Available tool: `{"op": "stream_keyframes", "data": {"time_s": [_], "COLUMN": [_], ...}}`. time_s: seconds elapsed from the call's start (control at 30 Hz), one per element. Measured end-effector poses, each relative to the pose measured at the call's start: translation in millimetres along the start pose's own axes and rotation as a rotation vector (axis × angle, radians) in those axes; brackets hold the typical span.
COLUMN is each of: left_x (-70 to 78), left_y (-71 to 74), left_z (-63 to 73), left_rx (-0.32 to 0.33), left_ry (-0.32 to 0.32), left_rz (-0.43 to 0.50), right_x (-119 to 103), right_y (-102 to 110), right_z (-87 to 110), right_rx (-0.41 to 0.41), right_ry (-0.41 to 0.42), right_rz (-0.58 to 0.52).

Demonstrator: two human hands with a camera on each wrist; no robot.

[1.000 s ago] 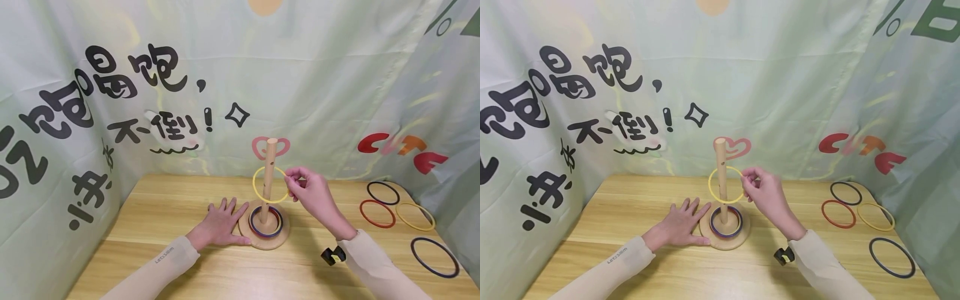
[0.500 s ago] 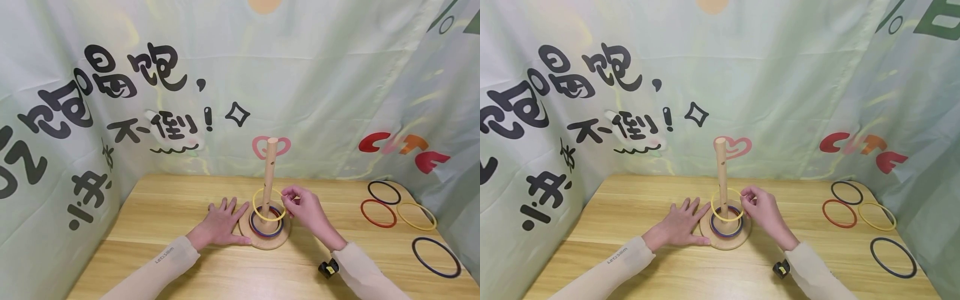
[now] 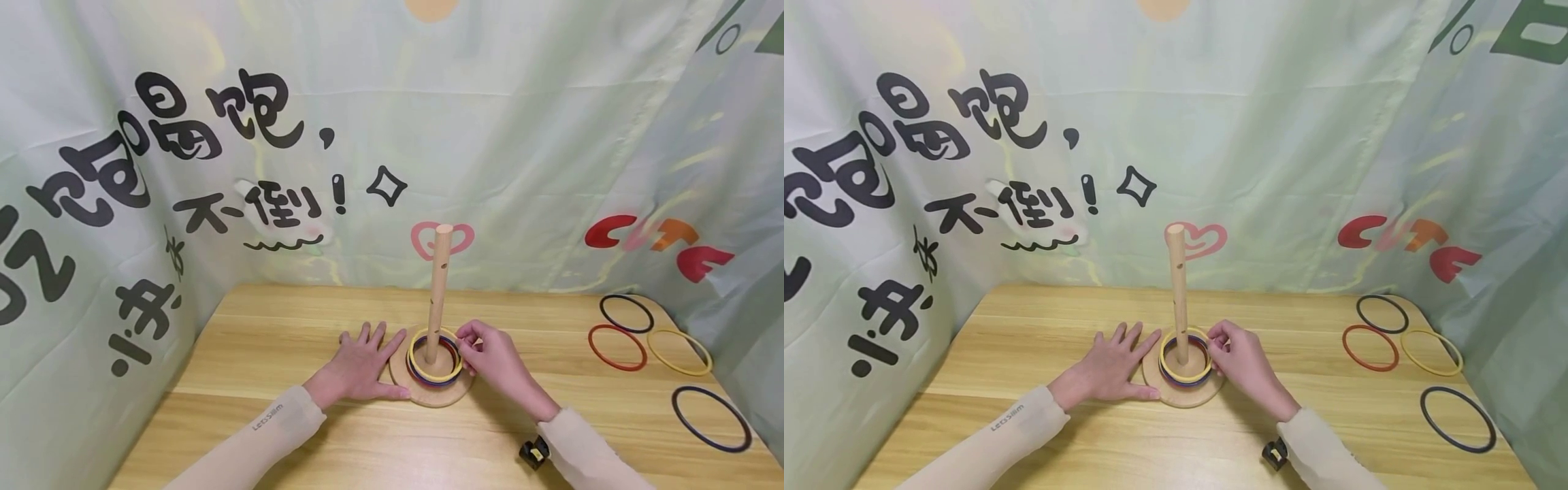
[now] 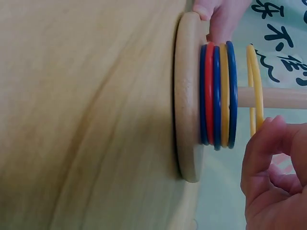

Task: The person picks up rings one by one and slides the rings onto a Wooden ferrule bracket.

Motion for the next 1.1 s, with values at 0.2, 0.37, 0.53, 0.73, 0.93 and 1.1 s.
{"op": "stream_keyframes", "data": {"time_s": [0.2,0.37,0.53,0.73,0.93,1.1], "left_x": [-1.4,-2.8,-2.9,-1.7,-2.3,-2.0], "left_y": [-1.2,-3.2,-4.5,-1.1,-1.4,-2.1], "left_z": [-0.3,-1.5,-1.1,1.1,-0.6,-0.3], "left_rx": [0.008,0.000,0.000,-0.007,-0.004,0.004], "left_ry": [0.003,0.003,-0.006,-0.002,-0.008,-0.010], "left_rz": [-0.010,-0.010,-0.005,0.001,0.008,0.020], "right_x": [3,5,7,11,24,42], "right_y": [-3,-4,4,29,64,96], "right_z": [0.4,1.8,8.8,24.9,52.3,81.2], "right_rx": [-0.021,-0.024,-0.013,0.023,0.136,0.275], "right_ry": [0.001,-0.015,-0.027,-0.022,-0.021,0.016], "right_rz": [0.035,0.018,0.019,0.041,0.084,0.138]}}
Point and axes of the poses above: each hand's wrist, its own z-axis away from the middle knuckle, its own y-axis out of the back of the hand, x = y × z, the point moved 3 cm from there along -z, towards the middle knuckle, and after that the axes turned 6 degrees about -x, right-handed, at the moved point
